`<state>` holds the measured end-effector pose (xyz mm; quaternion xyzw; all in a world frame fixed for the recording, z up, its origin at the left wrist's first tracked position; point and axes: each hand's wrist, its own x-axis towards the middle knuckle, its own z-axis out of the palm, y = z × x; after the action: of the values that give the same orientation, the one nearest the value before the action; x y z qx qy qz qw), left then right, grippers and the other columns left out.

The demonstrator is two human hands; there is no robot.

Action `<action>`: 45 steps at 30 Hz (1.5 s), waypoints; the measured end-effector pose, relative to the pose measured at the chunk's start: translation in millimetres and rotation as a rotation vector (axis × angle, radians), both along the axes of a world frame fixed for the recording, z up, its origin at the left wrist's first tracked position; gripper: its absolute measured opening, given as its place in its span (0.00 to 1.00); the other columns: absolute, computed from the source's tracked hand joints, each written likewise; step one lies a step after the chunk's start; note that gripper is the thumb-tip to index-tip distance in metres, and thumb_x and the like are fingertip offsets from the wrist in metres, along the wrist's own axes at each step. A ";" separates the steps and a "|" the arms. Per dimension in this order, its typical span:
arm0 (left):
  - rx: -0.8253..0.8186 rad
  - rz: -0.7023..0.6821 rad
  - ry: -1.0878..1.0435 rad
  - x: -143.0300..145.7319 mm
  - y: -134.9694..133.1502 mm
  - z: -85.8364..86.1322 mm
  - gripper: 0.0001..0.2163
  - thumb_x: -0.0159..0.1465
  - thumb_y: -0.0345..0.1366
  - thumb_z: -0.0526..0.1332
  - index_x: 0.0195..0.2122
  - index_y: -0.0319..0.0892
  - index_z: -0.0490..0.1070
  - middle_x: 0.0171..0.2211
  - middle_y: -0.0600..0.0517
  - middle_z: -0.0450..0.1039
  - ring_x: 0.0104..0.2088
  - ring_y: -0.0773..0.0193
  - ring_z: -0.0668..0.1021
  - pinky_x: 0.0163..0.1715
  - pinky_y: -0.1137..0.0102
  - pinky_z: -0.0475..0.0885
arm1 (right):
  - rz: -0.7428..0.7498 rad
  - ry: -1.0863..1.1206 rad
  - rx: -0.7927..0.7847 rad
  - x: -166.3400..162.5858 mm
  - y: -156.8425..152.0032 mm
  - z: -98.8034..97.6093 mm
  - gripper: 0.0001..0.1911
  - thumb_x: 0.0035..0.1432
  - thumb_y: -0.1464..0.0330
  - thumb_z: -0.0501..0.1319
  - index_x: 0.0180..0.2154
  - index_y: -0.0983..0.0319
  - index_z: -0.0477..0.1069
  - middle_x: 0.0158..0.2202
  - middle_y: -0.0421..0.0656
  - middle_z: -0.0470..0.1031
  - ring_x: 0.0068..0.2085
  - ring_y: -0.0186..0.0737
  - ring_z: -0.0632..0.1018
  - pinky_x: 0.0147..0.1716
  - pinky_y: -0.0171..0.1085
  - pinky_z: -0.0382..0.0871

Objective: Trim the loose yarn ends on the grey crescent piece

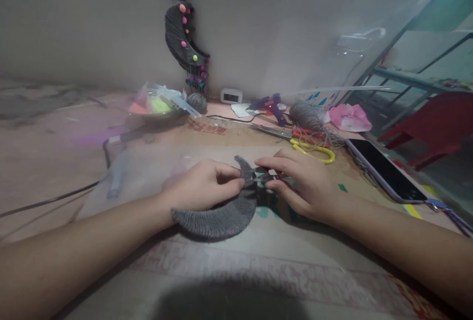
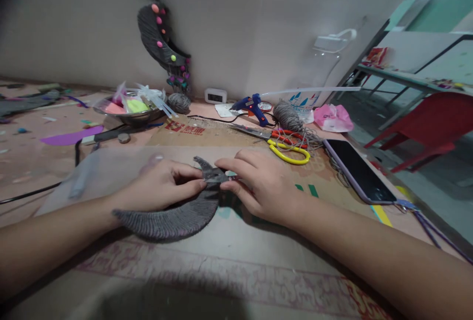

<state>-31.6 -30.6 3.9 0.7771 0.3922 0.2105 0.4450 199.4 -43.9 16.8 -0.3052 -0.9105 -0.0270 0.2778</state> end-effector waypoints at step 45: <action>0.174 -0.069 0.076 1.7 -3.0 -2.3 0.08 0.59 0.31 0.53 0.26 0.39 0.70 0.21 0.58 0.61 0.25 0.71 0.66 0.25 0.77 0.59 | -0.077 -0.140 0.119 -2.1 5.3 -5.3 0.14 0.66 0.64 0.54 0.41 0.63 0.76 0.26 0.42 0.70 0.29 0.36 0.68 0.27 0.36 0.54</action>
<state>-29.9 -33.6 1.6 0.8333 0.3620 0.1985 0.3677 197.3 -38.6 11.4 -0.3201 -0.9121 -0.1128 0.2298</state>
